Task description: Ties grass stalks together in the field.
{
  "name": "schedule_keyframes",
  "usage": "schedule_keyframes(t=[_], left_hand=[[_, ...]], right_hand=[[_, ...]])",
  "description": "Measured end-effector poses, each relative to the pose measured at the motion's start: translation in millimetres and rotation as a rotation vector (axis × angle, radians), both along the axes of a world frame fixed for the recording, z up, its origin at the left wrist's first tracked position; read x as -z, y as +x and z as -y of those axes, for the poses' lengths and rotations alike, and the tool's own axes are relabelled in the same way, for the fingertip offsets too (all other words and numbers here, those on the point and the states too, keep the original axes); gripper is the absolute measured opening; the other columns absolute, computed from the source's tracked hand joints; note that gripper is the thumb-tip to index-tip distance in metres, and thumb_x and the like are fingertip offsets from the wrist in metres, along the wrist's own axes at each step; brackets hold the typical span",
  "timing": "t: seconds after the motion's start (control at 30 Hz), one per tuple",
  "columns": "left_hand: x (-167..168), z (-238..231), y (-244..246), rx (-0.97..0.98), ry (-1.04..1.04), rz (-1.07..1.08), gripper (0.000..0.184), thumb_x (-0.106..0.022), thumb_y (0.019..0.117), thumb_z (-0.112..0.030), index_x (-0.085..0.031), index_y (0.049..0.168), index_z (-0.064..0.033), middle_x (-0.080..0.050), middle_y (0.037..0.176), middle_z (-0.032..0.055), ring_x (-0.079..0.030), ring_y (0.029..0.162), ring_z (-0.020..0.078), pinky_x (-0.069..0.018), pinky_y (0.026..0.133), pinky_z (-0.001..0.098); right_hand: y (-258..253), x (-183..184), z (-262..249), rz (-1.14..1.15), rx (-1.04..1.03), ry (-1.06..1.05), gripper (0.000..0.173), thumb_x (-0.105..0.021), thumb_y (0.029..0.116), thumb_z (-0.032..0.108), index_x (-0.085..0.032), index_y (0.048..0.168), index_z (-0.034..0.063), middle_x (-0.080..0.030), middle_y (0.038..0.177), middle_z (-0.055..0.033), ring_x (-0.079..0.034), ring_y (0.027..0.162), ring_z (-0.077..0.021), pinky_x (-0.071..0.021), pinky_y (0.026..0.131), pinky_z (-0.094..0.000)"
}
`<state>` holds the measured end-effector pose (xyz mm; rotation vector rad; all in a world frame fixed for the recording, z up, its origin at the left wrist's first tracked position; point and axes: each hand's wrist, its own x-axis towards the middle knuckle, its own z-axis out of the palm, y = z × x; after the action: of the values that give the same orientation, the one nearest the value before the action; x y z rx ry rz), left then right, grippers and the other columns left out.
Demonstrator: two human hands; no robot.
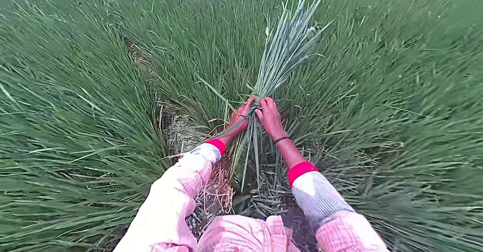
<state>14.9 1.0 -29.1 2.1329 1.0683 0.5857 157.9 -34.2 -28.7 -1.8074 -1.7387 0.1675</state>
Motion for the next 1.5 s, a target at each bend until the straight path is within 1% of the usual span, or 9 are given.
schedule_keyframes(t=[0.2,0.4,0.57,0.7,1.03,1.23,1.3,1.37,1.5], left_hand=[[3.1,-0.5,0.0,0.0,-0.014,0.013,0.055,-0.055,0.1041,-0.012,-0.038,0.156,-0.0125,-0.065,0.125,0.0264,-0.063,0.115,0.0448,-0.0486,0.094,0.0638],[11.9,12.8,-2.4,-0.035,-0.049,-0.01,0.059,-0.055,0.1031,-0.009,-0.036,0.158,-0.0156,-0.059,0.136,0.0277,-0.059,0.12,0.0484,-0.0467,0.095,0.0669],[13.7,28.7,-14.7,-0.05,-0.148,0.008,0.042,-0.05,0.107,-0.013,-0.047,0.148,-0.0053,-0.06,0.132,0.0302,-0.06,0.119,0.0504,-0.0468,0.096,0.0668],[18.1,23.9,-9.5,-0.058,-0.075,-0.027,0.06,-0.062,0.0991,-0.007,-0.041,0.155,-0.0111,-0.058,0.137,0.0295,-0.06,0.118,0.0518,-0.0475,0.093,0.0691],[27.4,37.4,12.8,-0.228,-0.087,0.105,0.067,-0.061,0.0995,-0.007,-0.035,0.16,-0.0188,-0.061,0.132,0.0288,-0.064,0.112,0.0478,-0.0516,0.089,0.0648],[24.2,44.2,11.8,-0.225,-0.085,0.278,0.052,-0.054,0.1027,-0.001,-0.046,0.153,-0.0071,-0.061,0.134,0.0284,-0.062,0.119,0.0456,-0.0482,0.099,0.0602],[34.4,36.8,20.0,-0.247,-0.127,0.179,0.053,-0.055,0.1034,-0.005,-0.045,0.154,-0.016,-0.062,0.133,0.0261,-0.065,0.111,0.0459,-0.0506,0.091,0.0628],[58.3,23.2,32.4,-0.257,-0.076,0.109,0.062,-0.057,0.1006,-0.004,-0.041,0.157,-0.0234,-0.056,0.14,0.0267,-0.066,0.104,0.0461,-0.0537,0.081,0.0632],[30.5,39.9,32.3,-0.271,-0.18,0.211,0.056,-0.056,0.1018,-0.001,-0.045,0.155,-0.0153,-0.054,0.141,0.0323,-0.061,0.115,0.051,-0.0474,0.094,0.066]], right_hand=[[-0.8,-2.6,4.1,-0.052,0.001,-0.072,0.042,-0.068,0.0976,0.009,-0.056,0.132,-0.0117,-0.055,0.134,-0.0336,-0.054,0.127,-0.0494,-0.0454,0.106,-0.058],[-1.2,-2.0,7.0,0.033,-0.025,-0.151,0.037,-0.068,0.0954,0.005,-0.056,0.125,-0.0144,-0.053,0.132,-0.0357,-0.053,0.126,-0.0515,-0.0479,0.101,-0.0594],[-2.2,7.1,-1.1,0.083,0.027,-0.196,0.038,-0.065,0.0985,0.009,-0.054,0.127,-0.0152,-0.052,0.134,-0.0363,-0.053,0.127,-0.0522,-0.0489,0.099,-0.0601],[-10.6,8.1,-4.3,0.095,0.091,-0.219,0.04,-0.058,0.1022,0.008,-0.051,0.133,-0.0155,-0.049,0.138,-0.0367,-0.051,0.13,-0.0522,-0.0483,0.1,-0.0608],[-21.2,21.1,5.1,0.079,0.152,-0.148,0.036,-0.048,0.1063,0.005,-0.047,0.138,-0.0115,-0.045,0.141,-0.0387,-0.052,0.127,-0.056,-0.0485,0.098,-0.0641],[-21.1,23.5,10.5,-0.167,0.229,0.013,0.029,-0.057,0.0981,0.0,-0.056,0.124,-0.0126,-0.051,0.131,-0.0369,-0.059,0.115,-0.05,-0.0492,0.095,-0.0577],[-19.4,22.2,12.5,-0.277,0.222,-0.007,0.025,-0.056,0.0984,-0.001,-0.059,0.12,-0.0133,-0.056,0.123,-0.0351,-0.059,0.111,-0.0459,-0.0466,0.096,-0.0558],[-20.0,20.1,15.8,-0.42,0.235,-0.072,0.028,-0.052,0.1041,0.007,-0.059,0.125,-0.011,-0.056,0.128,-0.0318,-0.057,0.116,-0.039,-0.0436,0.102,-0.0504],[-15.5,23.6,24.5,-0.502,0.229,-0.055,0.041,-0.065,0.0973,0.007,-0.054,0.132,-0.0114,-0.051,0.134,-0.0346,-0.054,0.118,-0.0386,-0.0427,0.101,-0.0477]])
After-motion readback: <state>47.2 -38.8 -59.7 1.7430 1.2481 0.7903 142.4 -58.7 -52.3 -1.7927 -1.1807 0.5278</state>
